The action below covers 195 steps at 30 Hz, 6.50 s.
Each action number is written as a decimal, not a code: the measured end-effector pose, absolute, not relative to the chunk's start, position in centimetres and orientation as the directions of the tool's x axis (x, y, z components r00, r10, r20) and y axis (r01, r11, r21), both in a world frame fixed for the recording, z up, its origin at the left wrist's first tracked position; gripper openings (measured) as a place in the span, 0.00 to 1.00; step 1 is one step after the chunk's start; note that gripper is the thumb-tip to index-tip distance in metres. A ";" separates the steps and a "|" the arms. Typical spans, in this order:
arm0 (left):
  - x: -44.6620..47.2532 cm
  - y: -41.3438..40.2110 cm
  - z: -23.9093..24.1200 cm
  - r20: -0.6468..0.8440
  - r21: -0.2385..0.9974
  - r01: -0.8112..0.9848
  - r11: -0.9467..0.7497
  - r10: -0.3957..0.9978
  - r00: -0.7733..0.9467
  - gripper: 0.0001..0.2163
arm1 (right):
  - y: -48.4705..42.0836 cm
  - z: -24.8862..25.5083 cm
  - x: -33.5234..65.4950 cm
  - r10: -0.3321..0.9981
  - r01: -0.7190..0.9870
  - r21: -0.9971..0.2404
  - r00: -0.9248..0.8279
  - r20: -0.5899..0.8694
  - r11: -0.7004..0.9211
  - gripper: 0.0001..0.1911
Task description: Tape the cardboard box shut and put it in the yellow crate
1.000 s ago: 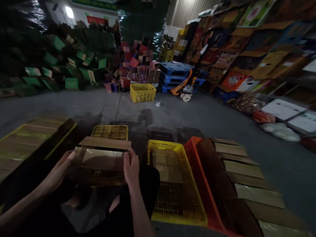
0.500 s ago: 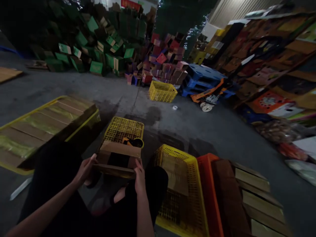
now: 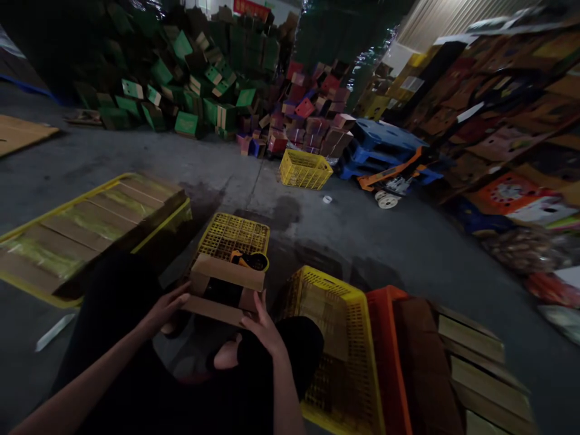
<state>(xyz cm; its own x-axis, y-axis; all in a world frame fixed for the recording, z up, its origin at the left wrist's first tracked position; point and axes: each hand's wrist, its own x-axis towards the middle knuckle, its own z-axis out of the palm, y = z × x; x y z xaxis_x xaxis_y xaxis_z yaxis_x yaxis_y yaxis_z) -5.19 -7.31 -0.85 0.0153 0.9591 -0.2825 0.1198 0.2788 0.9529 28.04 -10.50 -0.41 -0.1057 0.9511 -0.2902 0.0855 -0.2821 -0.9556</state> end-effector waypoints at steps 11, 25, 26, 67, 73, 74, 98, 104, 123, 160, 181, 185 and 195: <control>-4.1 -8.0 -6.9 0.186 0.781 0.590 -0.206 0.978 0.095 0.25 | -9.8 -4.0 27.4 0.969 0.848 -0.529 -0.107 -0.224 -0.028 0.62; -0.3 -4.0 -7.6 0.425 0.355 0.740 -0.571 0.804 0.417 0.14 | -10.9 -6.1 28.1 0.991 0.855 -0.517 -0.094 -0.093 0.032 0.56; -0.5 -4.1 -7.9 0.431 0.358 0.736 -0.574 0.801 0.415 0.14 | -10.9 -6.2 28.2 0.989 0.844 -0.534 -0.107 -0.106 0.034 0.56; 0.1 -4.2 -7.6 0.479 0.397 0.744 -0.537 0.813 0.331 0.16 | -0.2 0.9 20.9 0.963 0.999 -0.044 0.008 0.270 0.004 0.31; 0.1 -4.1 -7.5 0.480 0.404 0.743 -0.534 0.815 0.325 0.17 | 2.2 1.7 21.2 0.976 1.000 -0.014 -0.019 0.217 0.023 0.30; 0.1 -4.2 -7.7 0.485 0.404 0.743 -0.534 0.813 0.321 0.16 | 2.7 1.6 21.2 0.979 1.000 -0.014 -0.014 0.204 0.017 0.30; 0.3 -3.6 -6.3 0.361 0.399 0.779 -0.485 0.863 0.353 0.15 | 5.3 -1.1 22.5 0.970 1.000 0.001 0.001 -0.241 -0.001 0.58; 4.1 -2.1 -4.8 0.312 0.407 0.743 -0.531 0.846 0.433 0.19 | 5.5 -1.7 22.7 0.977 1.000 0.029 0.002 -0.214 0.004 0.58; 5.6 -0.5 -5.6 0.283 0.293 0.852 -0.434 0.891 0.356 0.39 | 4.8 -2.0 23.0 0.987 0.999 0.022 -0.023 -0.159 0.027 0.57; 0.5 2.8 -5.6 0.274 0.288 0.913 -0.289 0.938 0.211 0.27 | 4.4 -1.7 22.7 0.985 0.999 -0.035 -0.028 -0.168 0.023 0.60; 0.1 2.0 -5.3 0.243 0.297 0.923 -0.246 0.954 0.176 0.28 | 1.9 0.3 35.1 0.991 0.896 -0.425 -0.130 0.035 0.132 0.35; 0.0 2.1 -5.4 0.232 0.316 0.916 -0.246 0.957 0.177 0.28 | 1.2 -1.8 37.1 0.999 0.907 -0.418 -0.045 0.003 0.042 0.38; 0.0 1.9 -5.6 0.245 0.282 0.925 -0.255 0.951 0.187 0.28 | -1.8 -3.9 30.2 0.994 0.994 -0.101 0.052 0.098 -0.042 0.30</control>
<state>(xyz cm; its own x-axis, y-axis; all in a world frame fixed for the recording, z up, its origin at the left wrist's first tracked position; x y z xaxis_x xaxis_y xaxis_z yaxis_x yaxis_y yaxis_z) 0.02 1.93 -5.57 0.1872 0.9514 0.2446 0.9249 -0.2546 0.2824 30.15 -1.75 -3.86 0.0517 0.9938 0.0985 0.9940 -0.0417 -0.1008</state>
